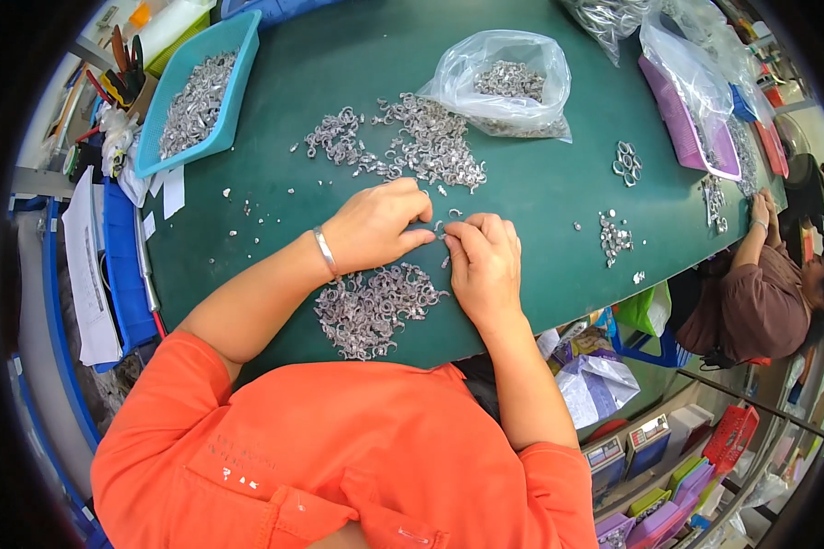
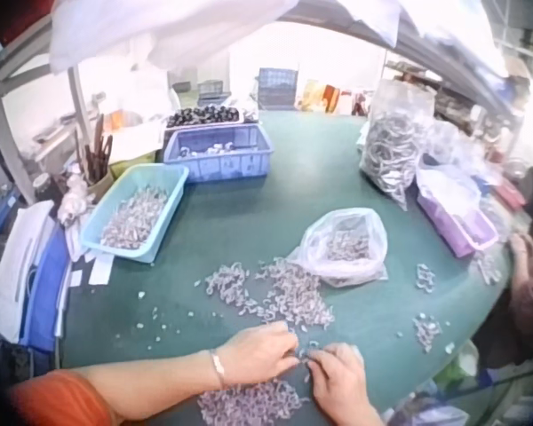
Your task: The person sits at a green workbench and manually assembles small silver metal components. They pick up individual pieces from a pile on the table, connect them by hand, and place the finished units into a clear plastic bag.
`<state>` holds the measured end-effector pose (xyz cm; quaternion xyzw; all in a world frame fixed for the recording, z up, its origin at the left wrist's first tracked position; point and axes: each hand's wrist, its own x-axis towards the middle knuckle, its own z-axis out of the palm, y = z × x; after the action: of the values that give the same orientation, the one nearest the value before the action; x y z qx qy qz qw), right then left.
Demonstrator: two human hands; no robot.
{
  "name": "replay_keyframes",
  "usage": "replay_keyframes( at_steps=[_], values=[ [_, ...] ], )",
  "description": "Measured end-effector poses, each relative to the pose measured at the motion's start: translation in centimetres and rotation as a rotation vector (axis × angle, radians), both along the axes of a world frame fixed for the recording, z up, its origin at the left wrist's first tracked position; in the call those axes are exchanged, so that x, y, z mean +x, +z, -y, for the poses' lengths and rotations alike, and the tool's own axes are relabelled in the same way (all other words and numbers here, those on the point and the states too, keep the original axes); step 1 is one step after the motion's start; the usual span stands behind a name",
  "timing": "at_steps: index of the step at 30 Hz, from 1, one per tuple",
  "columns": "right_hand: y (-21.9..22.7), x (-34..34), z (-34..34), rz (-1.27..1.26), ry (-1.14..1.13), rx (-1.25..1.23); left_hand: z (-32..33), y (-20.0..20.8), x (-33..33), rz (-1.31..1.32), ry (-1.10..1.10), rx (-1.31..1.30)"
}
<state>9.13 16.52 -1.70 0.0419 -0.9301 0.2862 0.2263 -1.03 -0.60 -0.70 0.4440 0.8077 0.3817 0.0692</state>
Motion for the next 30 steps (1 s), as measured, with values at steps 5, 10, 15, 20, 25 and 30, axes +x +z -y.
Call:
replay_keyframes(
  at_steps=[5, 10, 15, 20, 25, 30],
  values=[
    [0.2, 1.2, -0.4, -0.005, -0.093, -0.388, 0.6, -0.3, 0.1, 0.030, -0.029, 0.029],
    [0.7, 2.9, -0.7, 0.016, -0.009, -0.353, 3.4, 3.2, 0.5, 0.429, -0.067, 0.001],
    [0.8, 2.7, 0.1, 0.146, 0.170, -0.170, 4.1, 2.8, 0.7, 0.310, -0.348, -0.102],
    [2.1, 2.5, 0.6, 0.156, 0.336, -0.311, 4.0, 3.0, 0.7, 0.309, -0.342, -0.170],
    [0.8, -0.7, -0.2, -0.051, 0.062, -0.064, 3.5, 2.7, 0.8, 0.278, -0.376, -0.083],
    [-0.4, -1.7, -0.4, 0.035, 0.117, -0.100, 1.9, 1.7, 1.5, 0.102, -0.086, 0.031]
  ],
)
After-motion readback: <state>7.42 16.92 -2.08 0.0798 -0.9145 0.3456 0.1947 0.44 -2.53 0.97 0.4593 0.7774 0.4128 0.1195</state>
